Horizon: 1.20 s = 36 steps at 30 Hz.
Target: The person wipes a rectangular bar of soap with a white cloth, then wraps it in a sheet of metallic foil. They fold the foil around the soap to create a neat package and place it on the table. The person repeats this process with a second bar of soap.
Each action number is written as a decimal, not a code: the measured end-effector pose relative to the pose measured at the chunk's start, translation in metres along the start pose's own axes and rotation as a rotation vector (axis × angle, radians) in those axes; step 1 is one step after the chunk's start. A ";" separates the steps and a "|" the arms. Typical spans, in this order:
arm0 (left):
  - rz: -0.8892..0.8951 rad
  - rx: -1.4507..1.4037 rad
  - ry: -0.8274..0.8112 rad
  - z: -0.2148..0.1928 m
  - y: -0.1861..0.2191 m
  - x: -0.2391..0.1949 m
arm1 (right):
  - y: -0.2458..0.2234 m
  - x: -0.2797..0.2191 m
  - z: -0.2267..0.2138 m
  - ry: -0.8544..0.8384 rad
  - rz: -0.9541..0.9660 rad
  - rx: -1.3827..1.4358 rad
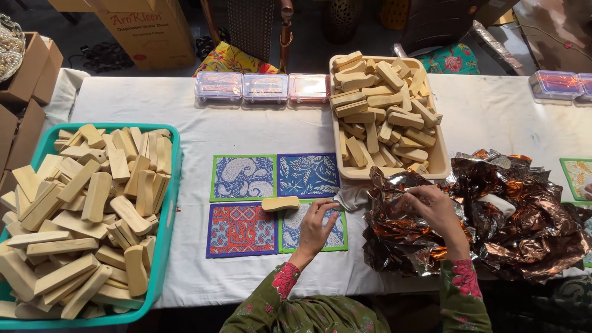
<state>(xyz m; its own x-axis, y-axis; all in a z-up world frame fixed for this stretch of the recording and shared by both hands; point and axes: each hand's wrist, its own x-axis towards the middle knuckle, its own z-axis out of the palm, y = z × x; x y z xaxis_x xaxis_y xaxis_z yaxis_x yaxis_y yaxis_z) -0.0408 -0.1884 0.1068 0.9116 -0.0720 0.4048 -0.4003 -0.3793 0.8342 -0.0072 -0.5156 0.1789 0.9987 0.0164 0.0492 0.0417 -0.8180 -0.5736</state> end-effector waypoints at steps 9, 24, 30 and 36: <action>-0.530 -0.725 0.165 0.027 -0.045 -0.007 | -0.156 -0.024 0.049 0.070 -0.530 0.087; -0.493 -0.724 0.622 -0.097 -0.128 -0.036 | -0.151 0.017 0.225 0.018 -0.086 1.033; -0.780 -0.719 0.315 -0.101 -0.143 -0.045 | -0.124 0.031 0.306 0.145 0.418 1.544; -0.665 -0.548 0.005 -0.122 -0.168 -0.024 | -0.060 0.019 0.369 0.065 0.455 1.693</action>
<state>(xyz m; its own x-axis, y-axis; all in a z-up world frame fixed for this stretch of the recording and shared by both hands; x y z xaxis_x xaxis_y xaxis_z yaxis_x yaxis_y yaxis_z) -0.0074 -0.0102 0.0029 0.9728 0.0113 -0.2313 0.2267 0.1574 0.9612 0.0203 -0.2546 -0.0875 0.9379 -0.0785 -0.3379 -0.1908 0.6968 -0.6914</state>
